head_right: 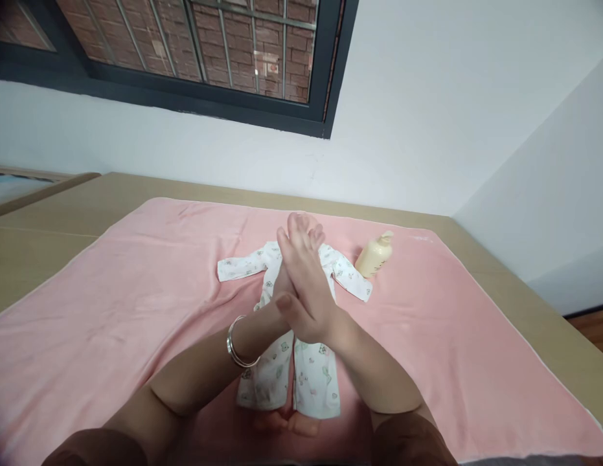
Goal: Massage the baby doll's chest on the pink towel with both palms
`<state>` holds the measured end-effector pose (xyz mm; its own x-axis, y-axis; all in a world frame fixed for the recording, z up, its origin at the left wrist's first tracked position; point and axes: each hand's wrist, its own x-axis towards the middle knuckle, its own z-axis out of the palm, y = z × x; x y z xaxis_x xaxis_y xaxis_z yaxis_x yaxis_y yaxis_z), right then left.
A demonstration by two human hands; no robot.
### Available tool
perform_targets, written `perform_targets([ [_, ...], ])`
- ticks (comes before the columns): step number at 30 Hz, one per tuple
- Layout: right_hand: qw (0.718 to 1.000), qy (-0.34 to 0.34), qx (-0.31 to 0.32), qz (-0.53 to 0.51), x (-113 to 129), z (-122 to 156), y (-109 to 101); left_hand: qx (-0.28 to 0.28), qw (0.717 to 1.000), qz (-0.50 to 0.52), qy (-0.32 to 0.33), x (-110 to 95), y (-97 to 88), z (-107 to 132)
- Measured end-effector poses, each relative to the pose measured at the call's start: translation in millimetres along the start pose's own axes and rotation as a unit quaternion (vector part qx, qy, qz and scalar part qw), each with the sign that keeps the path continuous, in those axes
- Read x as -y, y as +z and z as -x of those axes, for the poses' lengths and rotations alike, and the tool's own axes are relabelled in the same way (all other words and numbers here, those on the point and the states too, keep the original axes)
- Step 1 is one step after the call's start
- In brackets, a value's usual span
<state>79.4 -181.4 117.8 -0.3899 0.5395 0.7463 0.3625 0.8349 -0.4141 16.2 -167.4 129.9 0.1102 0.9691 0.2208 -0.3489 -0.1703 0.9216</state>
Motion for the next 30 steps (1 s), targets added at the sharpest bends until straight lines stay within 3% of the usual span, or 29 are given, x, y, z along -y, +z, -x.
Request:
perform_targets([
  [6, 0.988, -0.007, -0.054, 0.143, -15, -3, -17, 0.141, 0.984, 0.095, -0.050, 8, -1.1, 28],
  [11, 0.971, 0.027, -0.049, 0.231, -25, 0, -12, 0.141, 0.977, 0.113, -0.116, -19, -10.4, 32],
  [15, 0.975, 0.046, 0.012, 0.217, -42, -4, -4, 0.086, 0.980, 0.148, -0.105, -37, -25.1, 3],
  [18, 0.975, 0.103, 0.066, 0.184, -65, -8, -3, -0.032, 0.986, 0.143, -0.080, -10, -40.4, -37],
  [20, 0.969, 0.164, 0.080, 0.170, -85, -8, -3, -0.095, 0.990, 0.077, -0.064, 25, -51.3, -64],
  [23, 0.957, 0.230, 0.089, 0.154, -118, -4, 4, -0.143, 0.986, -0.070, -0.044, 81, -65.5, -91],
  [26, 0.961, 0.192, 0.147, 0.134, -147, 5, 20, -0.159, 0.967, -0.198, 0.013, 117, -73.6, -98],
  [30, 0.958, 0.190, 0.137, 0.163, -164, 17, 38, -0.187, 0.957, -0.218, 0.047, 130, -76.9, -94],
])
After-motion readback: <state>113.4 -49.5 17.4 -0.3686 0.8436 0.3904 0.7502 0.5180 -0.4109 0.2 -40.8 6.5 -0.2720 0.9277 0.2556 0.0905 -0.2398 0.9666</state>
